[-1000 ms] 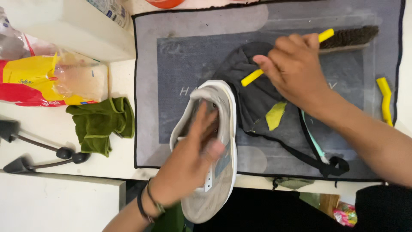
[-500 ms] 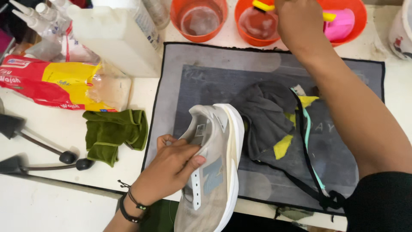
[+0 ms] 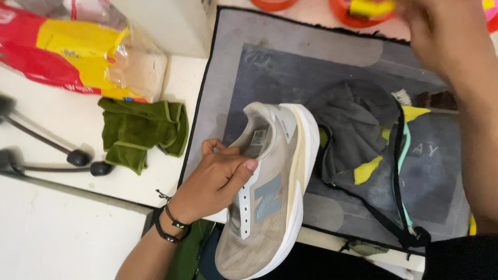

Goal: The person scrubs the interior and exterior of a white sneaker using a yellow brush. They repeatedly dip the brush into a bowl of soapy water and scrub various parts of the shoe, including the tongue, collar, and sides.

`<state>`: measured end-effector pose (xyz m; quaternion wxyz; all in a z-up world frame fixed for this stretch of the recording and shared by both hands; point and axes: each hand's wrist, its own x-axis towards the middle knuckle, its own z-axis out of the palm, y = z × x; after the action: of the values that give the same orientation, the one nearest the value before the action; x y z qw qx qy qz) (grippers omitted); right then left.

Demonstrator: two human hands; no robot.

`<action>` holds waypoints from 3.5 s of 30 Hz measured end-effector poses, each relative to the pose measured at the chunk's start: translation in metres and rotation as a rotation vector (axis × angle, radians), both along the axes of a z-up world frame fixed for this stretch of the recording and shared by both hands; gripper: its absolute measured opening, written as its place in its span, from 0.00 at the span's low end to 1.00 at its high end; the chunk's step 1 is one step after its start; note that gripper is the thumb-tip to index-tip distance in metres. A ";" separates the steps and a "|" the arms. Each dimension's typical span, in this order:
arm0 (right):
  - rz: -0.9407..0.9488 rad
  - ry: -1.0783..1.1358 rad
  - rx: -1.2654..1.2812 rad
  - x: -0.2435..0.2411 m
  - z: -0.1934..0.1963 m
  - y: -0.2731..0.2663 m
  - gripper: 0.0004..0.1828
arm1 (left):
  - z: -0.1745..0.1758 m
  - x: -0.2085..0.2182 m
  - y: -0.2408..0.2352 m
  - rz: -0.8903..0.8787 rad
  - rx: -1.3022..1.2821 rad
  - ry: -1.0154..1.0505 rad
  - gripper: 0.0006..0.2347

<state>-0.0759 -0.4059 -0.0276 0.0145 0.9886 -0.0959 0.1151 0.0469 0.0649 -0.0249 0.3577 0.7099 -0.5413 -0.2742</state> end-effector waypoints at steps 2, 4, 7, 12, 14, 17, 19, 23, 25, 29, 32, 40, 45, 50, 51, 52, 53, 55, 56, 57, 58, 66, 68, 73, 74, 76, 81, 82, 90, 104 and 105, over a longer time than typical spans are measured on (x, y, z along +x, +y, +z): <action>0.214 0.018 0.126 -0.016 0.029 0.064 0.03 | -0.001 -0.002 -0.001 0.018 -0.017 -0.002 0.23; 0.426 0.024 0.262 -0.028 0.039 0.116 0.05 | -0.002 -0.004 -0.002 0.034 -0.032 -0.010 0.23; 0.750 -0.073 0.333 -0.031 0.037 0.163 0.13 | -0.001 -0.007 -0.004 0.037 -0.059 -0.019 0.21; 0.932 -0.026 0.452 -0.021 0.032 0.197 0.08 | -0.004 -0.014 -0.005 0.086 -0.115 -0.053 0.20; 0.950 -0.016 0.476 -0.024 0.030 0.194 0.05 | -0.003 -0.015 -0.005 0.078 -0.086 -0.050 0.20; 0.923 -0.030 0.461 -0.016 0.029 0.180 0.02 | 0.000 -0.016 -0.006 0.076 -0.083 -0.049 0.20; 0.872 -0.048 0.430 -0.020 0.031 0.185 0.05 | 0.001 -0.020 -0.007 0.080 -0.105 -0.042 0.21; 0.968 0.034 0.540 -0.019 0.028 0.183 0.07 | 0.004 -0.022 -0.008 0.053 -0.056 -0.039 0.21; 0.860 -0.033 0.482 -0.017 0.027 0.176 0.09 | 0.004 -0.021 -0.008 0.055 -0.077 -0.056 0.21; 1.017 0.087 0.570 -0.029 0.026 0.188 0.19 | 0.004 -0.023 -0.009 0.068 -0.077 -0.047 0.20; 0.963 0.023 0.482 -0.024 0.026 0.169 0.09 | 0.007 -0.023 -0.010 0.062 -0.099 -0.054 0.20; 0.899 0.035 0.416 -0.031 0.019 0.166 0.22 | 0.008 -0.026 -0.011 0.052 -0.101 -0.062 0.20; 1.007 0.077 0.603 -0.039 0.017 0.184 0.06 | 0.008 -0.026 -0.012 0.059 -0.084 -0.052 0.20; 0.811 -0.148 0.458 -0.023 0.016 0.159 0.06 | 0.011 -0.027 -0.013 0.041 -0.085 -0.056 0.20; 0.922 -0.127 0.542 -0.027 0.018 0.174 0.05 | 0.010 -0.026 -0.014 0.036 -0.086 -0.058 0.20; 0.916 -0.130 0.546 -0.024 0.001 0.158 0.05 | 0.010 -0.024 -0.014 0.030 -0.081 -0.058 0.20; 0.831 -0.116 0.440 -0.021 -0.017 0.143 0.05 | 0.010 -0.023 -0.014 0.036 -0.079 -0.058 0.20; 0.741 -0.097 0.342 -0.010 -0.015 0.141 0.06 | 0.011 -0.026 -0.011 0.037 -0.072 -0.052 0.20; 0.548 0.422 0.213 0.002 0.006 0.150 0.13 | 0.012 -0.026 -0.013 0.033 -0.072 -0.049 0.20; 0.308 0.911 0.071 0.015 0.027 0.159 0.25 | 0.014 -0.025 -0.015 0.029 -0.071 -0.046 0.20; 0.301 0.907 0.069 0.001 0.020 0.161 0.25 | 0.012 -0.024 -0.015 0.024 -0.075 -0.050 0.20; 0.875 -0.163 0.649 -0.015 0.002 0.155 0.05 | 0.010 -0.027 -0.012 0.030 -0.055 -0.065 0.21; 0.830 -0.194 0.592 -0.006 -0.015 0.132 0.09 | 0.009 -0.025 -0.013 0.032 -0.061 -0.058 0.20; 0.729 -0.251 0.500 -0.005 -0.017 0.136 0.14 | 0.011 -0.026 -0.017 0.025 -0.061 -0.078 0.21; 0.819 -0.217 0.562 -0.011 -0.008 0.154 0.12 | 0.012 -0.026 -0.016 0.018 -0.053 -0.077 0.21; 0.906 -0.182 0.631 -0.007 -0.001 0.156 0.10 | 0.011 -0.028 -0.013 0.011 -0.038 -0.072 0.20; 0.879 -0.209 0.547 0.008 0.008 0.150 0.20 | 0.011 -0.031 -0.014 0.016 -0.067 -0.089 0.20; 0.882 -0.211 0.545 0.013 0.009 0.146 0.20 | 0.012 -0.029 -0.014 0.019 -0.068 -0.092 0.20; 1.026 -0.167 0.537 -0.025 0.027 0.202 0.13 | 0.011 -0.029 -0.015 0.000 -0.039 -0.154 0.19; 0.862 0.004 0.261 -0.101 0.020 0.235 0.07 | 0.010 -0.057 -0.028 0.094 -0.068 -0.335 0.23; 0.995 -0.120 0.381 -0.107 0.022 0.254 0.17 | 0.012 -0.060 -0.030 0.088 -0.054 -0.358 0.23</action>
<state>-0.1832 -0.1516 -0.0054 -0.2269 0.8916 0.3643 0.1448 -0.0131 0.0347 -0.0132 0.2864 0.7603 -0.5720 -0.1130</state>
